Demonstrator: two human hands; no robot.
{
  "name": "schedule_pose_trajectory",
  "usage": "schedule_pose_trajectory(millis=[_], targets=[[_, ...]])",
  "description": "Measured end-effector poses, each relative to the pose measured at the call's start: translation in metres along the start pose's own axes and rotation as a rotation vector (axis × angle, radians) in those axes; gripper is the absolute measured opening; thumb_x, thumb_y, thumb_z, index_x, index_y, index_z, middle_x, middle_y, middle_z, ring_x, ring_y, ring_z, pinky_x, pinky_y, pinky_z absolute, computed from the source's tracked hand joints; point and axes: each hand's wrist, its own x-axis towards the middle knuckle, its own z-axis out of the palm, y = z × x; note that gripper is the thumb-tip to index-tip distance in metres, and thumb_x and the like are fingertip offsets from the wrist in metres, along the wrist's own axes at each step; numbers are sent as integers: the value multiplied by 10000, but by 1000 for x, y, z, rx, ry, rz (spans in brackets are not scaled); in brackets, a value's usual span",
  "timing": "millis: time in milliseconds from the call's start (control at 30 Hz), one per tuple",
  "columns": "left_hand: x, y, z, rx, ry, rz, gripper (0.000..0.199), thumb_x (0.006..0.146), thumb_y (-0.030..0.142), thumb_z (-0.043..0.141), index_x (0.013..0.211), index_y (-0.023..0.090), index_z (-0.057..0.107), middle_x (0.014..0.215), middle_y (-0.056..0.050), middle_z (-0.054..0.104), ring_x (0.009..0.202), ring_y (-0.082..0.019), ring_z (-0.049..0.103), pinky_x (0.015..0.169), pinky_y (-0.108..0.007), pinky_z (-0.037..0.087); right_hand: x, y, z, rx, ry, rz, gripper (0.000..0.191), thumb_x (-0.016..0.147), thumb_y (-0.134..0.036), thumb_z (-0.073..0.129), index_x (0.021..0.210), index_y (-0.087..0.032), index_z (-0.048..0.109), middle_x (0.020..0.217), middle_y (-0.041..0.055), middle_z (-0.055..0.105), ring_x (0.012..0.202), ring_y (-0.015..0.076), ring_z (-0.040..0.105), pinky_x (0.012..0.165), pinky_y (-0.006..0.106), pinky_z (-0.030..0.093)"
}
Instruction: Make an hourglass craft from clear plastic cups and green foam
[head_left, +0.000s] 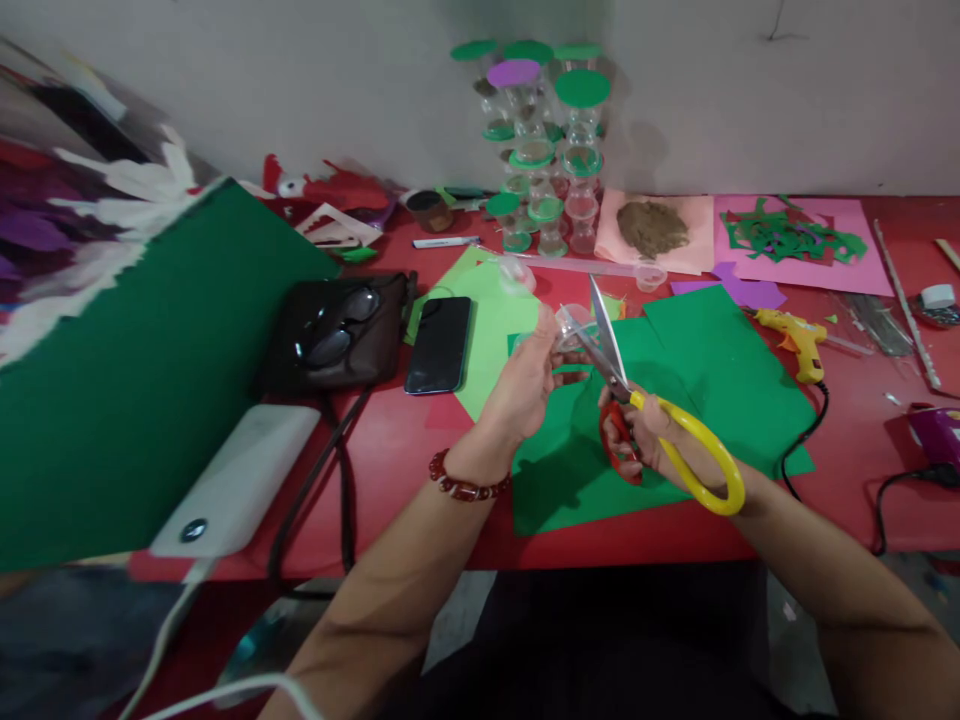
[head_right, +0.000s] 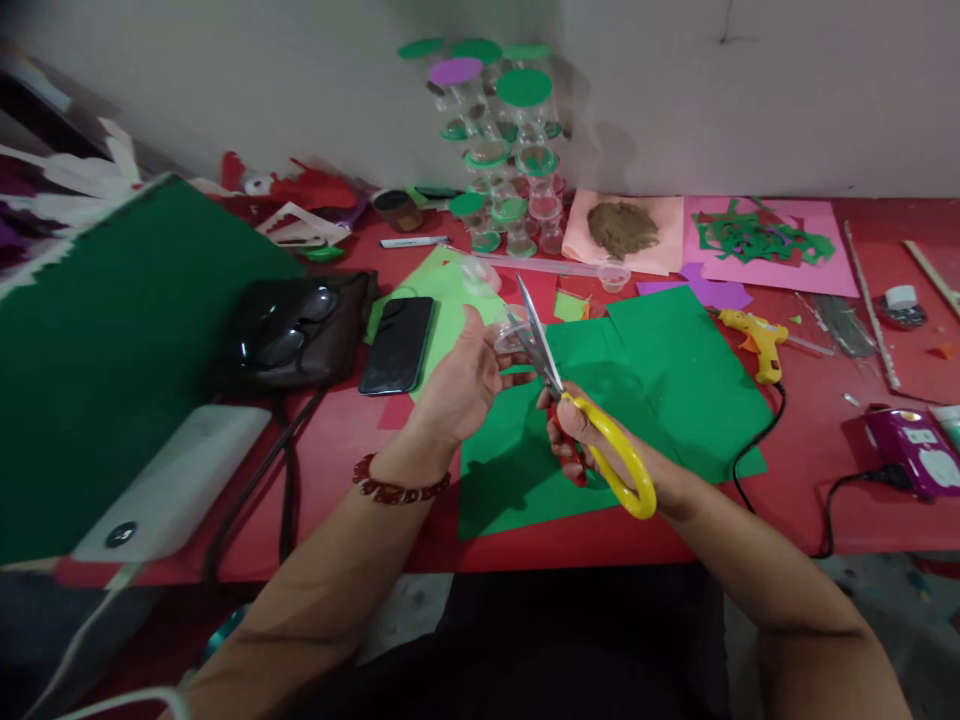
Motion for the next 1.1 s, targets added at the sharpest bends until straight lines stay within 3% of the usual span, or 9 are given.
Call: schedule_pose_trajectory(millis=[167, 333, 600, 833, 967, 1033, 1100], targets=[[-1, -12, 10, -35, 72, 98, 355, 937, 518, 737, 773, 211, 667, 771, -34, 734, 779, -176, 701, 701, -291, 521, 0, 2, 3, -3, -17, 8, 665, 804, -803, 748, 1135, -249, 588, 825, -31, 522, 622, 100, 431, 511, 220, 399], [5, -16, 18, -140, 65, 75, 275, 992, 403, 677, 799, 207, 671, 777, -15, 723, 742, -135, 666, 762, -273, 535, 5, 0, 7, 113, -109, 60, 733, 738, -877, 735, 1073, -254, 545, 817, -25, 524, 664, 123, 430, 545, 230, 366], [7, -12, 16, -252, 56, 26, 326, 1009, 468, 625, 841, 205, 721, 827, -31, 750, 777, -145, 690, 782, -260, 588, 5, -5, 7, 237, -243, 85, 799, 750, -937, 647, 1154, -258, 524, 852, -1, 555, 697, 142, 435, 591, 260, 380], [11, 0, 5, -201, -71, -113, 495, 1007, 629, 513, 878, 208, 739, 830, -84, 764, 928, -239, 761, 797, -327, 627, 2, -6, 8, 156, -154, 33, 790, 733, -896, 721, 1142, -245, 540, 841, -18, 537, 677, 121, 427, 557, 236, 385], [10, -4, 0, -62, 11, -13, 530, 910, 719, 646, 822, 203, 729, 797, -80, 759, 843, -221, 757, 726, -303, 609, 0, 3, 2, 28, -44, 20, 677, 800, -790, 765, 1162, -258, 552, 827, -39, 501, 635, 101, 410, 522, 221, 376], [7, -7, 1, -23, 37, 66, 496, 853, 692, 744, 802, 198, 723, 785, -61, 752, 803, -202, 748, 706, -292, 597, 0, 7, 0, -7, -15, 36, 611, 837, -742, 767, 1156, -266, 555, 822, -45, 484, 615, 92, 399, 507, 211, 363], [6, -9, 5, -32, 13, 120, 450, 834, 635, 797, 779, 195, 716, 754, -39, 734, 767, -182, 736, 705, -289, 597, 0, 9, 1, 3, -29, 38, 660, 804, -771, 777, 1165, -265, 557, 832, -40, 492, 627, 94, 405, 508, 209, 364]])
